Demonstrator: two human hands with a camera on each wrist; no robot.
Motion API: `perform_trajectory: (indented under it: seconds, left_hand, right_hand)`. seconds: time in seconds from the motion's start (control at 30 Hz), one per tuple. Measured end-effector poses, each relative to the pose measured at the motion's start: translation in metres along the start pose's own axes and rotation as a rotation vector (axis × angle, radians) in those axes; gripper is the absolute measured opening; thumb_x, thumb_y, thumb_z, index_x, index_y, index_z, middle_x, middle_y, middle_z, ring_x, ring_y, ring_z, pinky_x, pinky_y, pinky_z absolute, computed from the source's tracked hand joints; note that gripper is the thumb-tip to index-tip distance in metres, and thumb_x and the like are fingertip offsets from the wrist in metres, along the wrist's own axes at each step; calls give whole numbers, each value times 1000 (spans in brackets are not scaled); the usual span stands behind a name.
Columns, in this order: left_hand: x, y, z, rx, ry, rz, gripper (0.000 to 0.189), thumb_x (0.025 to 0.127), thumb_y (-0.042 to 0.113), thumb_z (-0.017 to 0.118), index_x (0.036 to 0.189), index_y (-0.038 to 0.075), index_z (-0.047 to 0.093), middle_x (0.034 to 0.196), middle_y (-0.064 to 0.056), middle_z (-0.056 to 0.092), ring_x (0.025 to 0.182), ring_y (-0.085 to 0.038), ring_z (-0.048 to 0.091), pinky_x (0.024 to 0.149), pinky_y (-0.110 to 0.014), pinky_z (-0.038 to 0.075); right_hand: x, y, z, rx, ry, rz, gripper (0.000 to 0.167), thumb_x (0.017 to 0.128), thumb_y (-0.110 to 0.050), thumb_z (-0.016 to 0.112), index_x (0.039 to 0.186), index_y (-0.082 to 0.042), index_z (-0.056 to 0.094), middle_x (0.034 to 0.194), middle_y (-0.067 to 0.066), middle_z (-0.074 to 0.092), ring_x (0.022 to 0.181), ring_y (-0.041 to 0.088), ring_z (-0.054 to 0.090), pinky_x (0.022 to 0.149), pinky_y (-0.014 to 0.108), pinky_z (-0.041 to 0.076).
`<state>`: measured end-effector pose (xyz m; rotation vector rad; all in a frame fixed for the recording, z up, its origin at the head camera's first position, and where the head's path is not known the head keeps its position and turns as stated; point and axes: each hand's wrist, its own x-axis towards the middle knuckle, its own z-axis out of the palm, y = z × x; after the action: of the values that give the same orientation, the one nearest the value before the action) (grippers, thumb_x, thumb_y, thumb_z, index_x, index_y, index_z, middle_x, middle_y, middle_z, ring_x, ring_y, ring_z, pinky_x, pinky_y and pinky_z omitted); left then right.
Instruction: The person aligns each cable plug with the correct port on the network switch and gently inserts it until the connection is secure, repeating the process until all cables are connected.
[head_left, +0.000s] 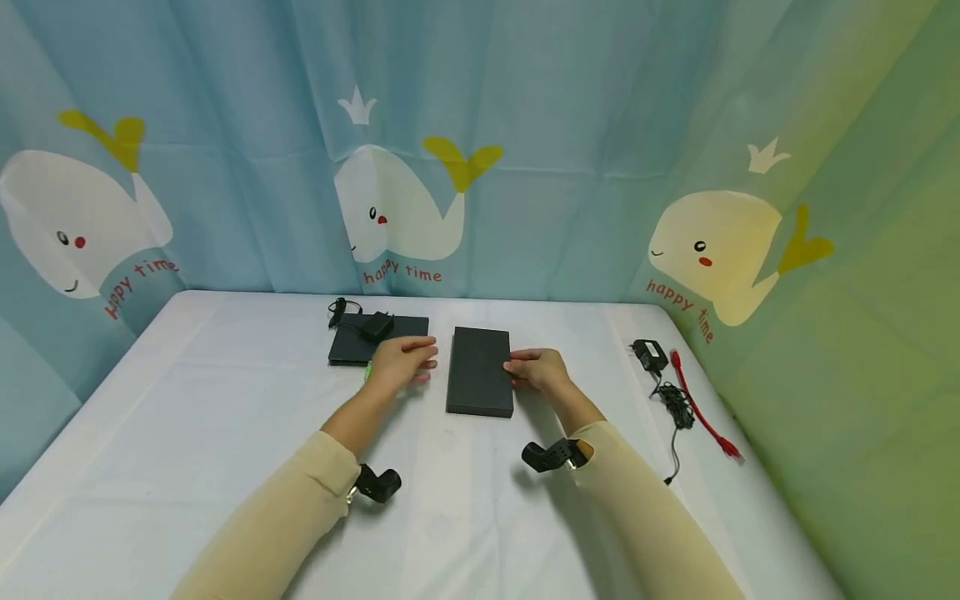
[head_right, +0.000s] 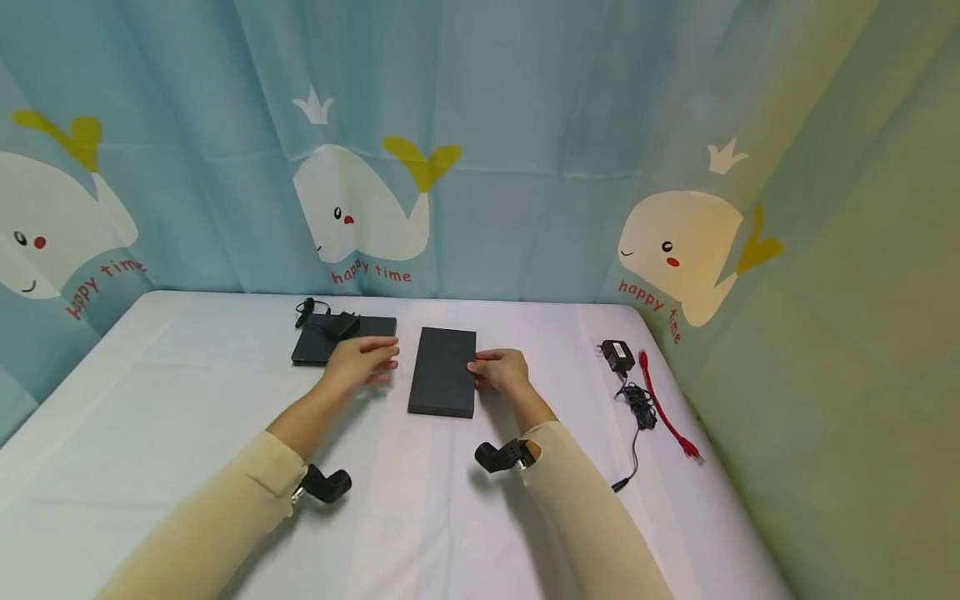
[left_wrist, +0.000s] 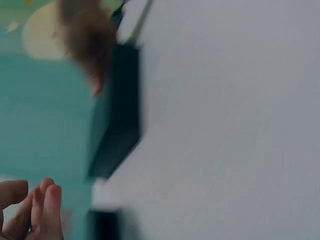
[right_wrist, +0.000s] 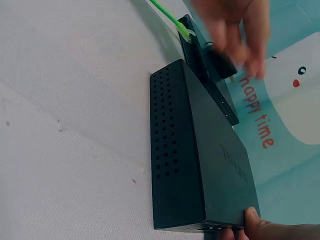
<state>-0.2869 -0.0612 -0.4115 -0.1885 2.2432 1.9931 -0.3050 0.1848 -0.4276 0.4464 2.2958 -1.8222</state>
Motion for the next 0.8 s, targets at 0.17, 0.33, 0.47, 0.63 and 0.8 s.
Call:
perform_trajectory:
  seconds: [0.17,0.33,0.47,0.63,0.8]
  left_hand:
    - [9,22,-72,39,122,66,36,99,18,62,131,3,63,124,-18,65,76,0,66,74,-23,60]
    - [22,10,-126,235,281,90,35,99,19,60,127,-1,64,120,-22,66,76,-1,65,76,-27,60]
    - [32,-10,-140,343,251,-4,37,98,24,61,126,-1,65,118,-21,67,85,-11,66,75,-29,61]
    - [41,-26,-139,346,158,-111,48,95,33,66,132,3,61,119,-16,62,95,-17,62,72,-25,60]
    - [45,-29,-136,331,95,-150,58,92,32,70,140,5,54,136,-21,54,93,-14,62,72,-23,59]
  right_hand:
    - [2,-4,0,23,-4,5,39,88,0,72,124,10,62,84,3,67,61,4,61,61,20,57]
    - [3,-7,0,28,-5,9,38,88,1,72,124,9,62,80,1,67,62,4,61,60,20,57]
    - [2,-6,0,19,-6,10,38,88,0,72,124,8,63,81,1,66,63,5,62,60,20,57]
    - [0,-2,0,4,-1,10,38,88,0,72,124,8,63,86,4,68,64,6,62,62,21,57]
    - [0,2,0,-5,-1,-2,37,88,0,71,124,9,63,95,7,69,68,7,62,63,21,57]
